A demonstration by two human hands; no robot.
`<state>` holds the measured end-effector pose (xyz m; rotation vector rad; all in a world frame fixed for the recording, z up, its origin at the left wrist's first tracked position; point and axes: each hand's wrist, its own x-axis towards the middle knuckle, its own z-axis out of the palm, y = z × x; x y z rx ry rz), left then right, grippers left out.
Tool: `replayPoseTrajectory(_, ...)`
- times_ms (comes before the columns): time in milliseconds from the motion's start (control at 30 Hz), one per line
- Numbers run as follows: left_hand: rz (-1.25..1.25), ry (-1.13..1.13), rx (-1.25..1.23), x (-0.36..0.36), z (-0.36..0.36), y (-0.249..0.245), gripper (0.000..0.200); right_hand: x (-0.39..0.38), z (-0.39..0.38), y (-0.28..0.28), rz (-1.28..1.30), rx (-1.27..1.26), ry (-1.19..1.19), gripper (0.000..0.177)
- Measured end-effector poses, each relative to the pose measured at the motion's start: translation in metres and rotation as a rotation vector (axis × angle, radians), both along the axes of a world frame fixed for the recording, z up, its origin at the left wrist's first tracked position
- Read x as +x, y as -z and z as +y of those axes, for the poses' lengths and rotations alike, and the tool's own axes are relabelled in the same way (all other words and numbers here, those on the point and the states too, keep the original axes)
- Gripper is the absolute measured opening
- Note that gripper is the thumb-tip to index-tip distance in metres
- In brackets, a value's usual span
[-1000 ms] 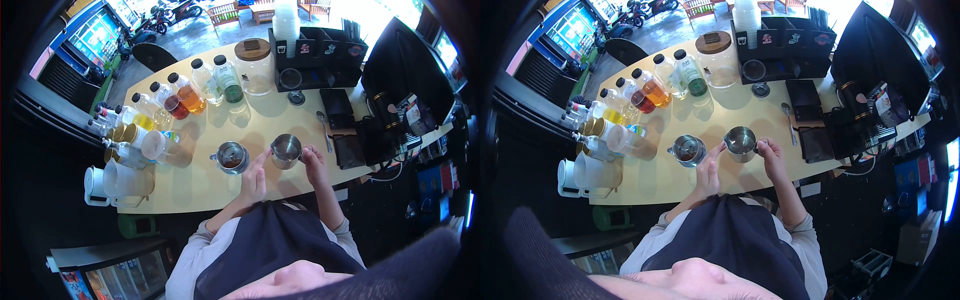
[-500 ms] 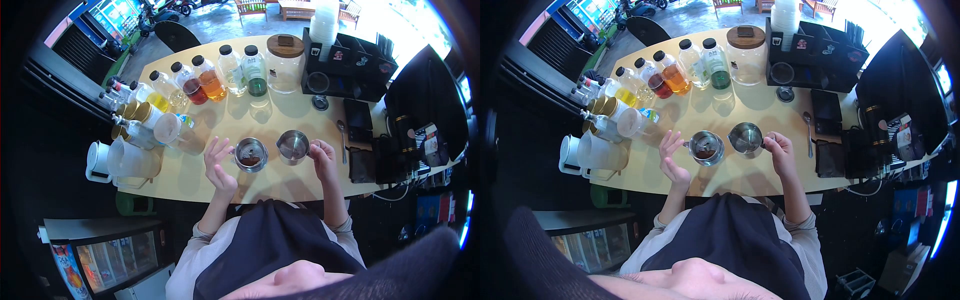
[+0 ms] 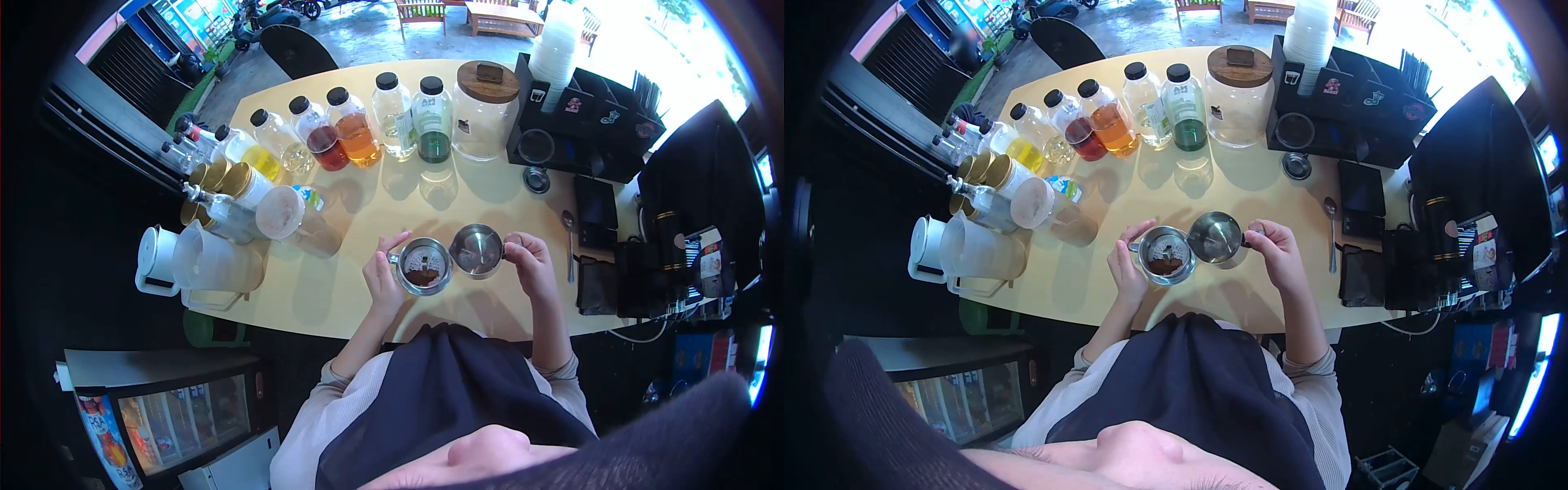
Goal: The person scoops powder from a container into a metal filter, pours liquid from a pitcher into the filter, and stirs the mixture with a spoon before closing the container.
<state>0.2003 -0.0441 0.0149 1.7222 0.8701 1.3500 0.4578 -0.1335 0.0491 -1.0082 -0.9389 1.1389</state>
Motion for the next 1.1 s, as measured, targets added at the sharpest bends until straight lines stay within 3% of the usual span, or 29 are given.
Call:
replayPoseTrajectory(200, -0.181, 0.021, -0.121, 0.006, -0.003, 0.013, 0.065, -0.004, 0.002, -0.011, -0.023, -0.003, 0.0, 0.027)
replayPoseTrajectory(1100, -0.19, 0.054, -0.087, 0.008, -0.004, 0.009, 0.06, 0.0, 0.009, -0.052, -0.303, -0.008, -0.075, 0.034)
